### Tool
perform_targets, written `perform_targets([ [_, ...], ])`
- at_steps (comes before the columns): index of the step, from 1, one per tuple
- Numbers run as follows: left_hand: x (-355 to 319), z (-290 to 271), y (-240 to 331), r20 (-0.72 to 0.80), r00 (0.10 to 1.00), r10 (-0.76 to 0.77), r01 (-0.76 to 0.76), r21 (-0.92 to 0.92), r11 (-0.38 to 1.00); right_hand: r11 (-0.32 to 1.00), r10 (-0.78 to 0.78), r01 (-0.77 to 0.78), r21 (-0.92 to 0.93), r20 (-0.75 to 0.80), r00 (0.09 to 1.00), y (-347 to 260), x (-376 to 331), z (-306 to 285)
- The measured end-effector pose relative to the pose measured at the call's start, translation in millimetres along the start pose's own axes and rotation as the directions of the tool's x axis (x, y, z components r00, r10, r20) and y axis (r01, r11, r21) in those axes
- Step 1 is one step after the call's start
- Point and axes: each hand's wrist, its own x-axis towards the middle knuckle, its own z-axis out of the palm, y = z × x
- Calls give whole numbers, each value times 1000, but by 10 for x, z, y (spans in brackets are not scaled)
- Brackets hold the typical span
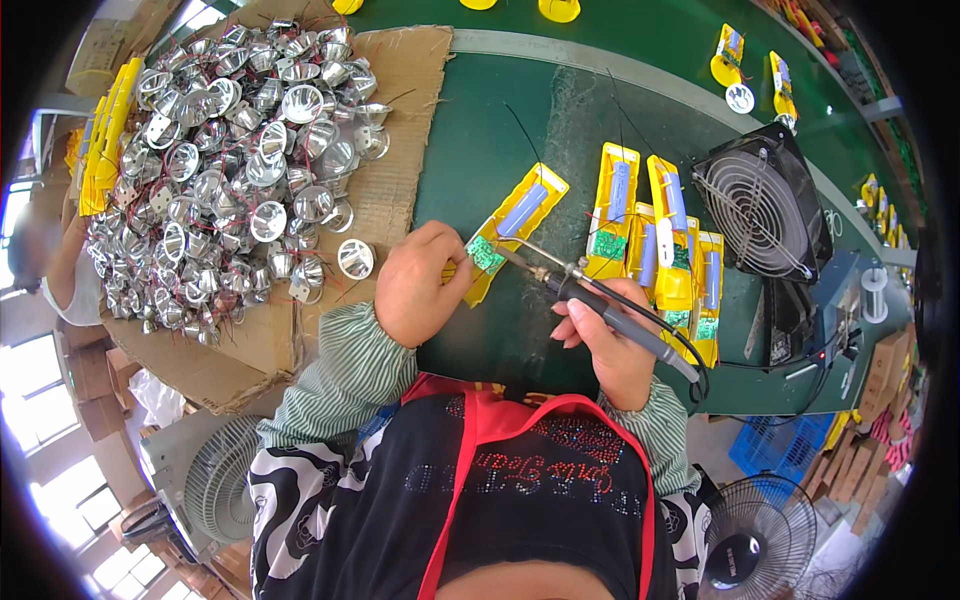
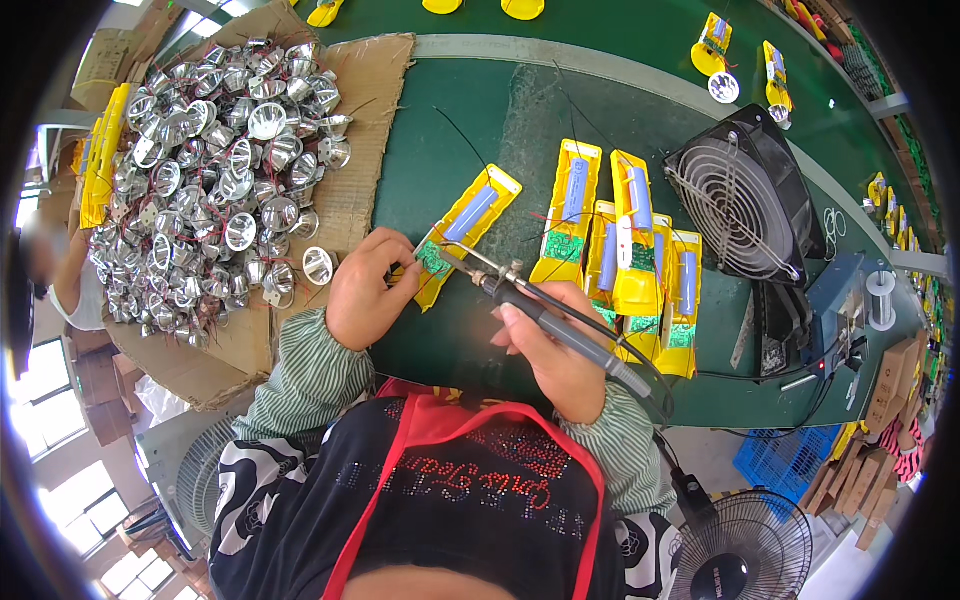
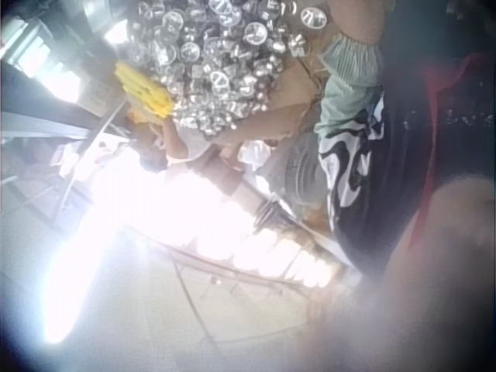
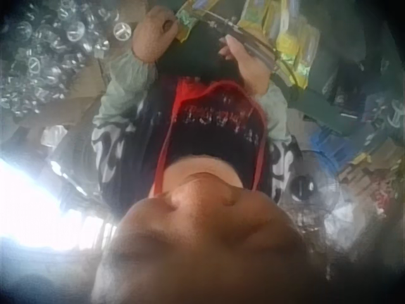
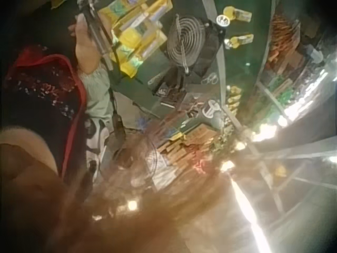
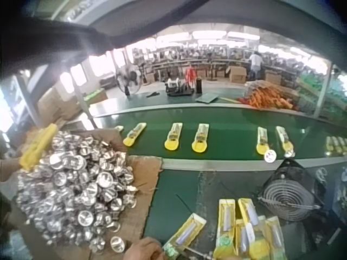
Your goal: The person solders wires onto small yellow electronic circuit boards using a soldering iron, working on an assembly line.
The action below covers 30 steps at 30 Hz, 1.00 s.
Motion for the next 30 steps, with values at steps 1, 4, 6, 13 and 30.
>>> perform_targets([
  [1,2,1,-1,0,1000,3,-3,0,1000,1000,-17,17,-3,5,1000,-15,-10,-30],
  [4,4,8,-3,-1,1000,0,0,3,1000,999,-40,40,-16,6,999,-59,-55,-76],
  [6,10,8,3,4,1000,-1,1,23,1000,999,-47,47,-26,2,999,-93,-78,-96],
  [13,-84,-89,120,57,993,107,-117,219,969,992,-113,110,-68,-47,992,-239,-174,-156],
  [30,2319,230,674,116,978,173,-193,198,961,965,-263,245,-98,-303,916,-391,-114,-620],
])
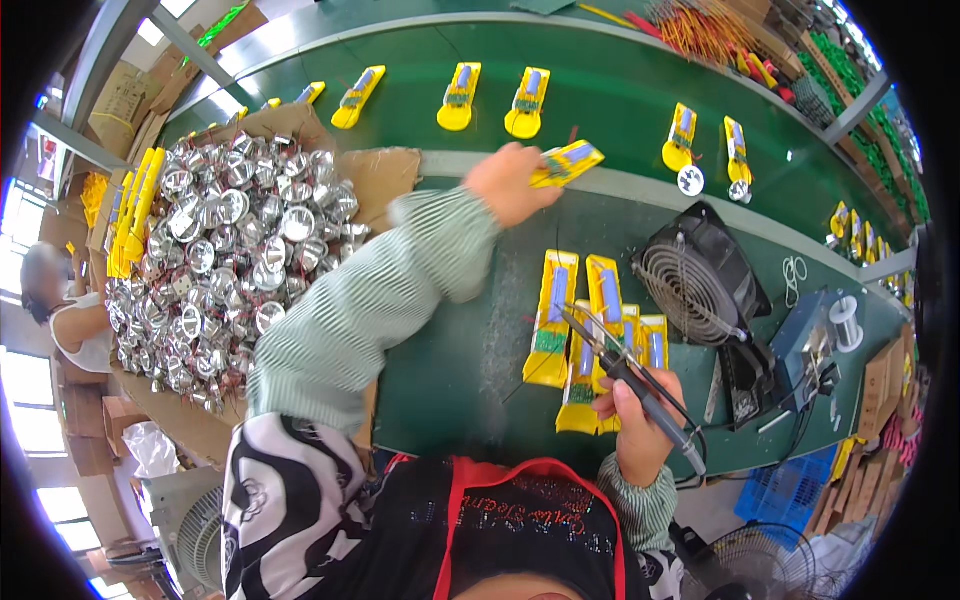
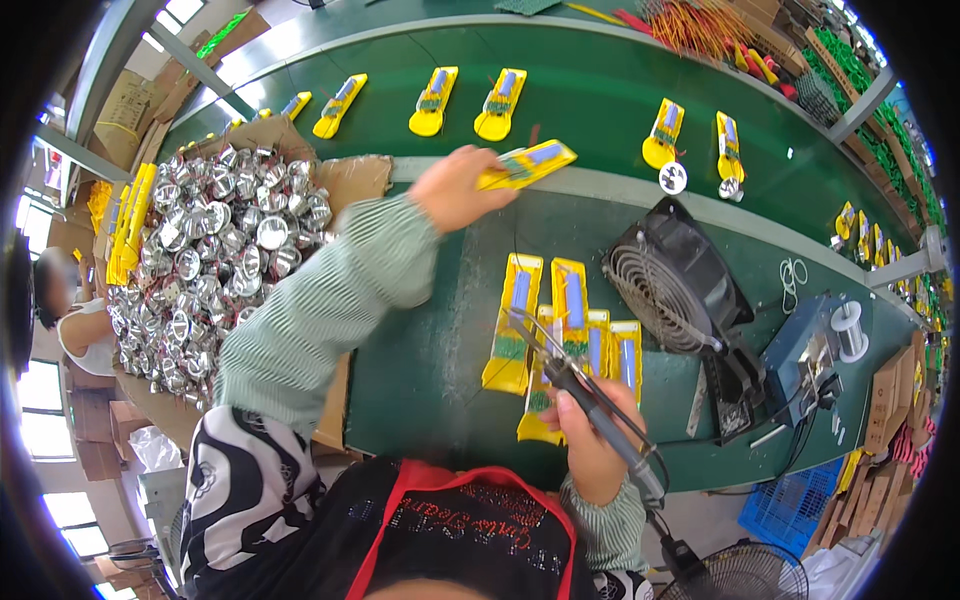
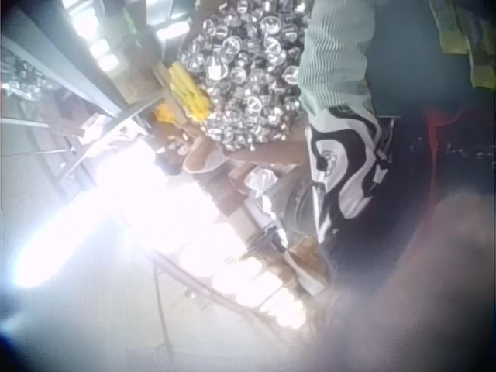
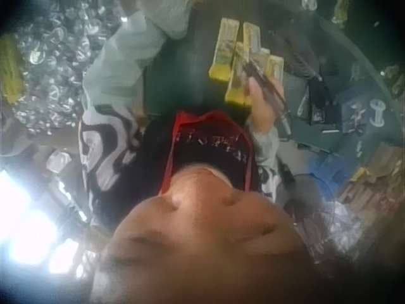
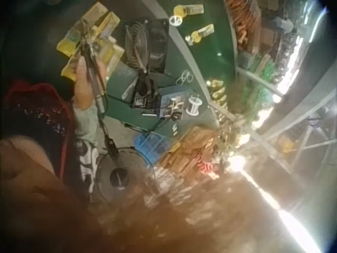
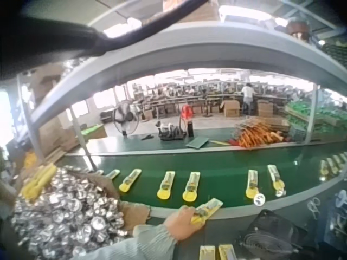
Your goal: The person solders wires onto small yellow electronic circuit boards using a soldering iron, working on an assembly line.
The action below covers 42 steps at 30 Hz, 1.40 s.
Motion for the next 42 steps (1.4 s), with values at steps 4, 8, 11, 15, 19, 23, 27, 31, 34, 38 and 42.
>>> perform_targets([
  [4,1039,482,80,36,994,102,-91,-228,969,1000,-6,6,-10,-58,998,21,40,-62],
  [8,1255,601,168,-138,990,36,-28,61,998,999,-2,-3,-52,-95,996,59,117,-101],
  [11,1264,636,40,-286,948,-138,251,405,879,997,-1,-8,-81,-105,995,53,114,-102],
  [15,1186,553,-252,-194,960,-204,251,265,931,995,-7,-2,-98,-92,996,72,121,-90],
  [19,639,73,-179,-71,994,-78,92,238,967,998,-17,12,-63,-80,997,31,86,-34],
  [23,-242,-283,-107,42,999,28,-38,267,963,997,-26,27,-74,21,999,13,2,-17],
  [27,-1262,-335,30,121,989,90,-124,309,943,995,-87,87,-58,10,996,13,-94,123],
  [31,-2093,-198,188,192,980,43,-105,327,939,997,-81,82,-11,68,994,10,-232,180],
  [34,-2363,-48,151,200,979,35,-96,304,948,1000,1,-1,-1,134,991,16,-308,187],
  [38,-2358,-164,-30,-1,983,183,-181,145,973,1000,-4,6,-14,170,985,81,-366,243],
  [42,-2318,-719,-437,-202,979,-23,146,616,774,999,38,-37,-12,166,985,82,-409,238],
])
